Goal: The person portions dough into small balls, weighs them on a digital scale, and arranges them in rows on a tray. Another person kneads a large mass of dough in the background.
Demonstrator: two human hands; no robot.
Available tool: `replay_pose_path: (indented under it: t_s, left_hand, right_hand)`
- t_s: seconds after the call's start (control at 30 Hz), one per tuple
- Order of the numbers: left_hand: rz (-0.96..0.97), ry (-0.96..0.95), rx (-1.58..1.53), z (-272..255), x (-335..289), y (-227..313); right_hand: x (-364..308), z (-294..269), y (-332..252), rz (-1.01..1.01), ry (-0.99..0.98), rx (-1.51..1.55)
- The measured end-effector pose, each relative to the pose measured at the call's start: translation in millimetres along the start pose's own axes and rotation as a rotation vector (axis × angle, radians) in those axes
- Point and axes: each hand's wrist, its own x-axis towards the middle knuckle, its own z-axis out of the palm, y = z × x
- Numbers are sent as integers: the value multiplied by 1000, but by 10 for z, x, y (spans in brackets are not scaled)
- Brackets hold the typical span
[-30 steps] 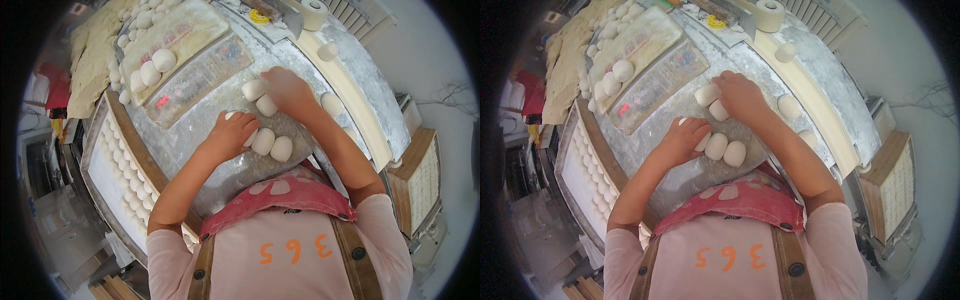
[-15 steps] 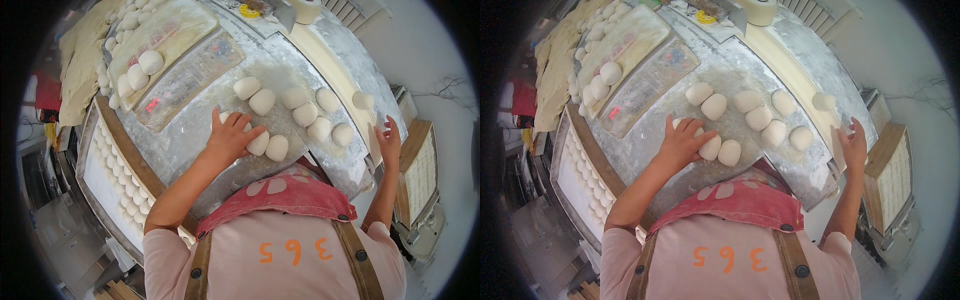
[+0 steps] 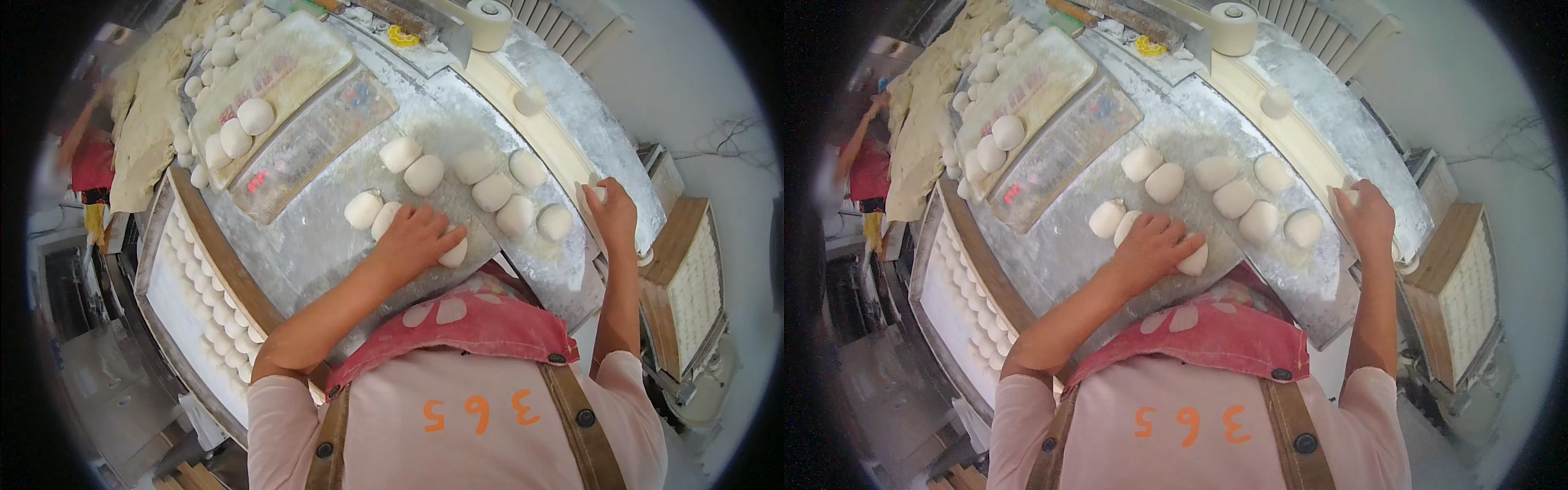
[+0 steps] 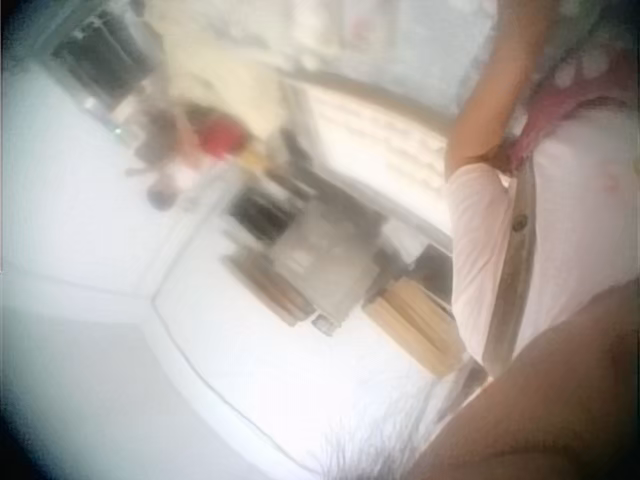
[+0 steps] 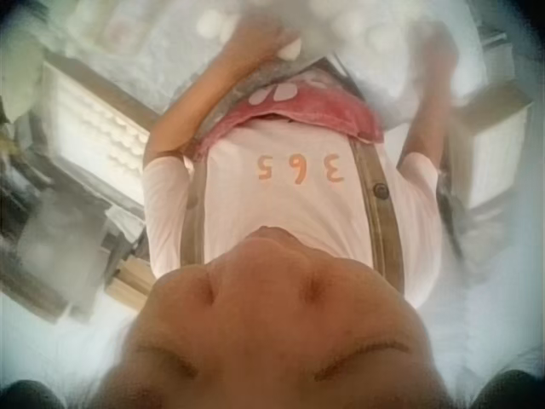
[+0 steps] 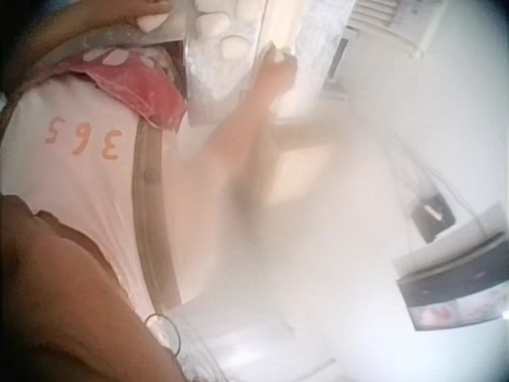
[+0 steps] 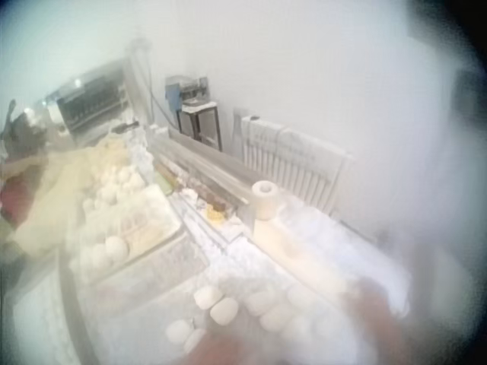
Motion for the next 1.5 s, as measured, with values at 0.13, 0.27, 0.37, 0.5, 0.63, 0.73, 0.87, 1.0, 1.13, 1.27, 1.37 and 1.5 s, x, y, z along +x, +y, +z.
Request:
replay_pose_path:
  t_s: [0.13,0.27,0.37,0.5,0.63,0.73,0.87,1.0,1.13,1.27,1.37,1.5]
  left_hand:
    - [140,10,-10,-247,54,-36]
    - [48,7,100,-1162,185,-575]
    - [-357,405,415,-2015,48,-1457]
    - [-473,795,758,-2413,-185,-1818]
    - [-393,411,271,-1589,27,-1410]
    - [-307,235,166,-848,300,-958]
    - [-398,17,145,-267,604,-558]
    - [-492,-45,-32,-282,602,-566]
    - [-500,-6,-150,-429,457,-770]
    - [-565,143,-96,-644,4,-1013]
    - [-666,145,-53,-691,-314,-1106]
    - [-613,74,-214,-384,-812,-1316]
  right_hand:
    - [-57,9,53,3,10,35]
    - [-110,-77,4,4,-18,53]
    - [-74,-144,-82,25,-94,72]
    - [-7,-125,-141,-22,-45,108]
    - [80,-85,-145,-48,-84,49]
    - [148,-78,-147,-74,-91,102]
    - [128,-333,-551,-94,-68,168]
    - [-58,-534,-1120,-302,-1,417]
    - [-314,-214,-1444,-560,-222,613]
    - [-496,218,-1563,-698,-353,385]
    - [-524,83,-1557,-553,-227,491]
    - [-334,-201,-1061,-304,-77,596]
